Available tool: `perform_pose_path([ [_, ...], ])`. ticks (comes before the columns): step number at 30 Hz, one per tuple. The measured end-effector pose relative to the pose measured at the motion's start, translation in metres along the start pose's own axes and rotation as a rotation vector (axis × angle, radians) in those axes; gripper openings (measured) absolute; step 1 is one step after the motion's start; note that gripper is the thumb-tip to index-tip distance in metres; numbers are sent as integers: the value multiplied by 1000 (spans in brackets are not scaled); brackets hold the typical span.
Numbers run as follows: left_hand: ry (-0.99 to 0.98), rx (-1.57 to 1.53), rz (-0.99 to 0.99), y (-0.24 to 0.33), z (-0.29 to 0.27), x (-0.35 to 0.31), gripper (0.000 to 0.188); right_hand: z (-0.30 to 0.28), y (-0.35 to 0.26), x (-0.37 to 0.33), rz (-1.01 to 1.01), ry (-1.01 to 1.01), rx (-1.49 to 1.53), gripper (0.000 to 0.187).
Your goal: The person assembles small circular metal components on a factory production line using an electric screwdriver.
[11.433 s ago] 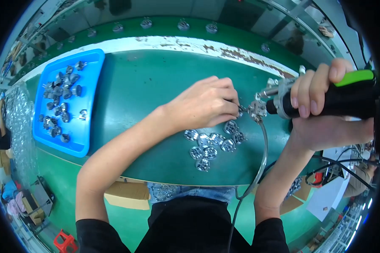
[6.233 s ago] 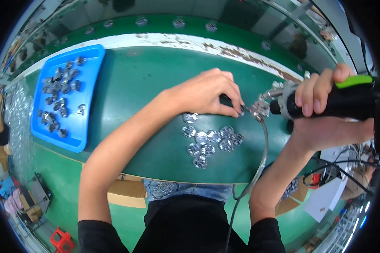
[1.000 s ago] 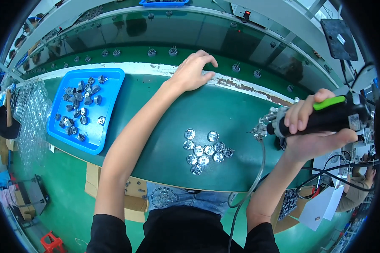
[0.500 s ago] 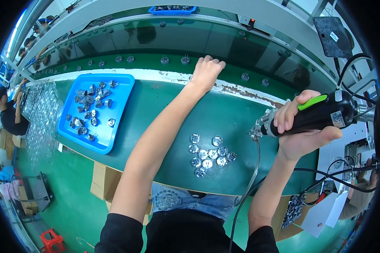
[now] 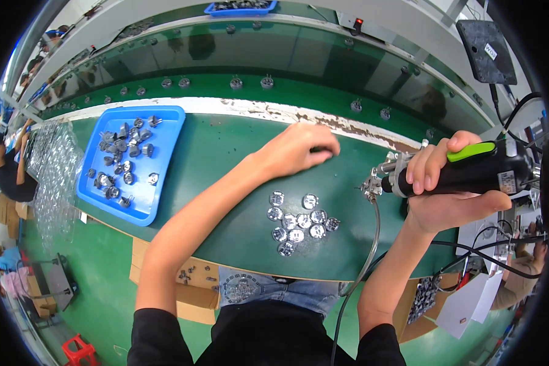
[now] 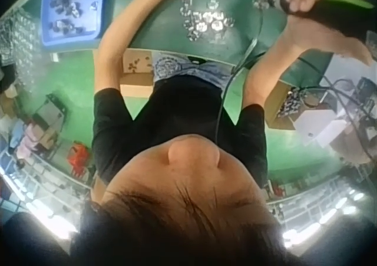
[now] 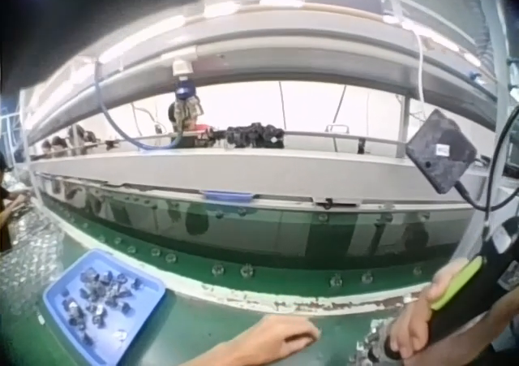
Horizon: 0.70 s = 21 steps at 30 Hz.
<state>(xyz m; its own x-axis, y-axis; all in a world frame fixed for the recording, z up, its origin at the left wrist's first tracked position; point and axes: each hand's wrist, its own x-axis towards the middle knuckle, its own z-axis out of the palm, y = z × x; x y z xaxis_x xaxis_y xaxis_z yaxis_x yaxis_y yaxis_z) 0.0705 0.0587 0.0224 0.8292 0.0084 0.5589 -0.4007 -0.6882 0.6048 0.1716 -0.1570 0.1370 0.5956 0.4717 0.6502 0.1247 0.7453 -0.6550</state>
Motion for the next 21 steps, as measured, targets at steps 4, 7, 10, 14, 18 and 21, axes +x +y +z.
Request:
perform_pose_path([
  [4, -191, -136, -80, 16, 5, -29, 14, 7, 3, 1, 15, 7, -40, 120],
  [7, -254, -169, -34, 20, 10, -31, 12, 2, 1, -3, 103, -62, -61, 105],
  [10, -254, -164, -9, 21, 14, -32, 13, 6, 3, -3, 116, -92, -107, 105],
  [14, -251, -154, 1, 20, 17, -32, 11, 14, -2, -2, 122, -204, -234, 100],
  [18, -265, -87, 20, 22, 14, -34, 11, 13, -2, 3, 102, -338, -369, 96],
  [21, -274, -78, 26, 23, 15, -33, 13, 8, 4, 1, 112, -278, -292, 94],
])
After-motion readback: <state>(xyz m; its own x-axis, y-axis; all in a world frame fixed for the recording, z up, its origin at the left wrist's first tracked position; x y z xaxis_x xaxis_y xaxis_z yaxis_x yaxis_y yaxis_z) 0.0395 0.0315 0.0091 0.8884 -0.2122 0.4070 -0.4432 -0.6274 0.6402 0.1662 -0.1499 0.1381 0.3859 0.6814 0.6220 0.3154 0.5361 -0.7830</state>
